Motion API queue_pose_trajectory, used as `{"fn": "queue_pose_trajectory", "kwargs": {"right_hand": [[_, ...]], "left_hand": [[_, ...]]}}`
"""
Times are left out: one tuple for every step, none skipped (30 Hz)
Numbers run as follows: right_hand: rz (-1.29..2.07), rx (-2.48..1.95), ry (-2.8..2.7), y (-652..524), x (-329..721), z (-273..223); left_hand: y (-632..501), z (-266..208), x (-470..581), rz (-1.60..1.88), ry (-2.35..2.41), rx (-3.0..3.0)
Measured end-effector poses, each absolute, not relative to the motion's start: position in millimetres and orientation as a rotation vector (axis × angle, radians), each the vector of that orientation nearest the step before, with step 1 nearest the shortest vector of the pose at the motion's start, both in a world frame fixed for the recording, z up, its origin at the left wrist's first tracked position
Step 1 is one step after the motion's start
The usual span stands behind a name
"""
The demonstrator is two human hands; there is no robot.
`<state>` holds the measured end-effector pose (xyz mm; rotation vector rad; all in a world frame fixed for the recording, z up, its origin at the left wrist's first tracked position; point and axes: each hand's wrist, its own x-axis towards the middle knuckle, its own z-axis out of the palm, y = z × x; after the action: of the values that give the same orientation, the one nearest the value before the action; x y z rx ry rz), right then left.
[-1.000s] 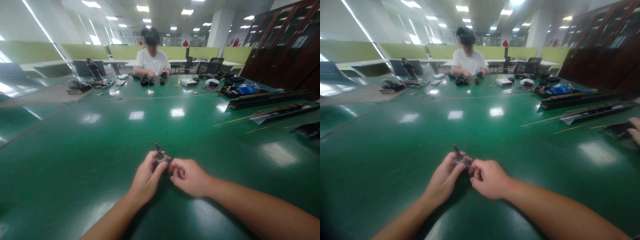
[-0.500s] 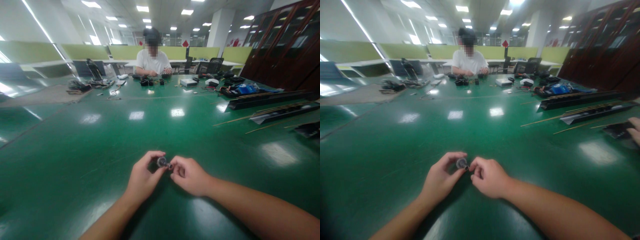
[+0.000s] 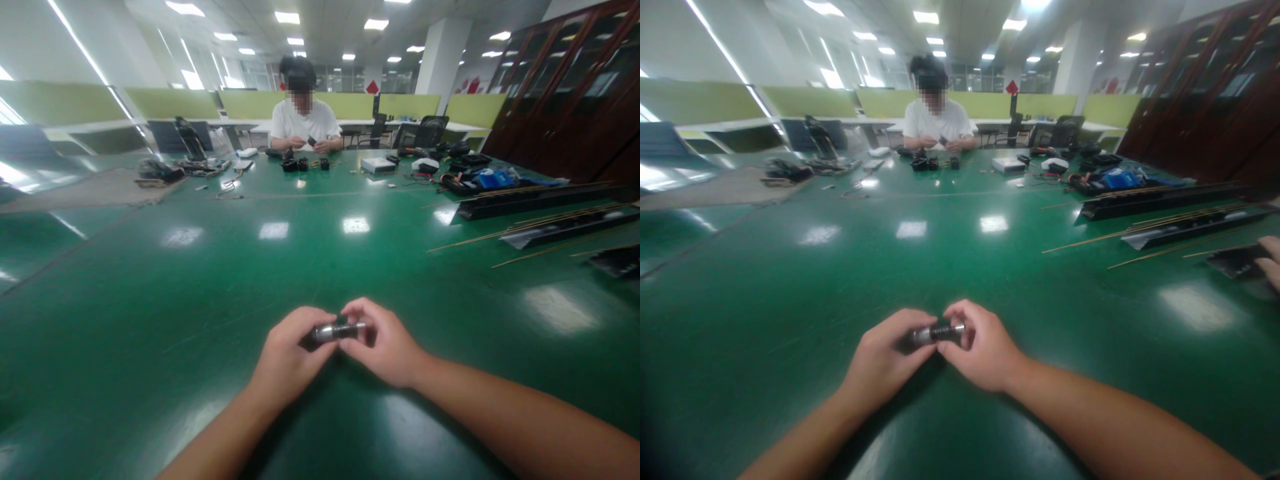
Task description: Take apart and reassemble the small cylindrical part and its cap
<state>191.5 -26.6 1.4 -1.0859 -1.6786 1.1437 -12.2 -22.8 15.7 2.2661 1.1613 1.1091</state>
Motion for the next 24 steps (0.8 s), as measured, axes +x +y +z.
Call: {"fn": "queue_pose_trajectory", "kwargs": {"right_hand": [[1.125,-1.082,-1.686,-26.5,191.5,1.4],[1.106,-1.077,-1.695,-26.3,191.6,1.5],[1.086,-1.071,-1.706,-26.2,191.7,1.8],[1.062,-1.067,-1.721,-26.0,191.7,2.2],[1.042,-1.066,-1.736,-25.9,191.7,2.7],[1.022,-1.065,-1.75,-25.8,191.7,3.1],[1.005,-1.065,-1.763,-25.7,191.6,3.4],[0.998,-1.063,-1.772,-25.6,191.6,3.7],[0.991,-1.061,-1.78,-25.6,191.5,3.8],[0.989,-1.059,-1.785,-25.6,191.5,3.8],[0.989,-1.058,-1.788,-25.5,191.5,3.8],[0.988,-1.059,-1.792,-25.5,191.6,3.8],[0.987,-1.06,-1.796,-25.6,191.6,3.8],[0.986,-1.062,-1.799,-25.6,191.6,3.9],[0.983,-1.063,-1.805,-25.6,191.6,4.2],[0.978,-1.064,-1.812,-25.5,191.6,4.5],[0.975,-1.064,-1.819,-25.5,191.5,4.9],[0.974,-1.063,-1.824,-25.3,191.5,5.3],[0.976,-1.063,-1.828,-25.1,191.5,5.7],[0.979,-1.064,-1.831,-24.9,191.4,6.0],[0.985,-1.067,-1.832,-24.7,191.4,6.3],[0.991,-1.071,-1.829,-24.6,191.4,6.6],[0.997,-1.076,-1.823,-24.5,191.4,6.8],[1.006,-1.08,-1.818,-24.5,191.4,6.9]], "left_hand": [[-23.3,16.5,-11.3,1.1,1.145,2.275],[-23.6,17.1,-10.6,1.092,1.134,2.279],[-23.7,17.3,-10.0,1.082,1.133,2.276],[-23.8,17.2,-9.7,1.073,1.139,2.27],[-23.7,16.6,-9.6,1.07,1.152,2.262],[-23.7,15.7,-9.7,1.069,1.168,2.253],[-23.8,14.5,-10.0,1.069,1.183,2.245],[-23.8,13.4,-10.2,1.069,1.197,2.237],[-23.9,12.5,-10.4,1.067,1.207,2.231],[-24.1,12.0,-10.5,1.065,1.212,2.226],[-24.2,11.9,-10.4,1.06,1.212,2.22],[-24.4,12.2,-10.0,1.056,1.209,2.214],[-24.5,12.9,-9.5,1.053,1.204,2.207],[-24.6,13.7,-8.8,1.052,1.199,2.201],[-24.6,14.6,-8.2,1.053,1.191,2.196],[-24.6,15.4,-7.6,1.055,1.184,2.193],[-24.6,16.0,-7.1,1.055,1.178,2.192],[-24.6,16.3,-6.8,1.055,1.171,2.192],[-24.6,16.4,-6.7,1.052,1.163,2.193],[-24.6,16.3,-6.8,1.047,1.157,2.194],[-24.6,16.1,-7.1,1.04,1.151,2.194],[-24.5,15.7,-7.4,1.035,1.149,2.192],[-24.5,15.3,-7.8,1.03,1.151,2.191],[-24.5,14.9,-8.1,1.027,1.154,2.191]]}}
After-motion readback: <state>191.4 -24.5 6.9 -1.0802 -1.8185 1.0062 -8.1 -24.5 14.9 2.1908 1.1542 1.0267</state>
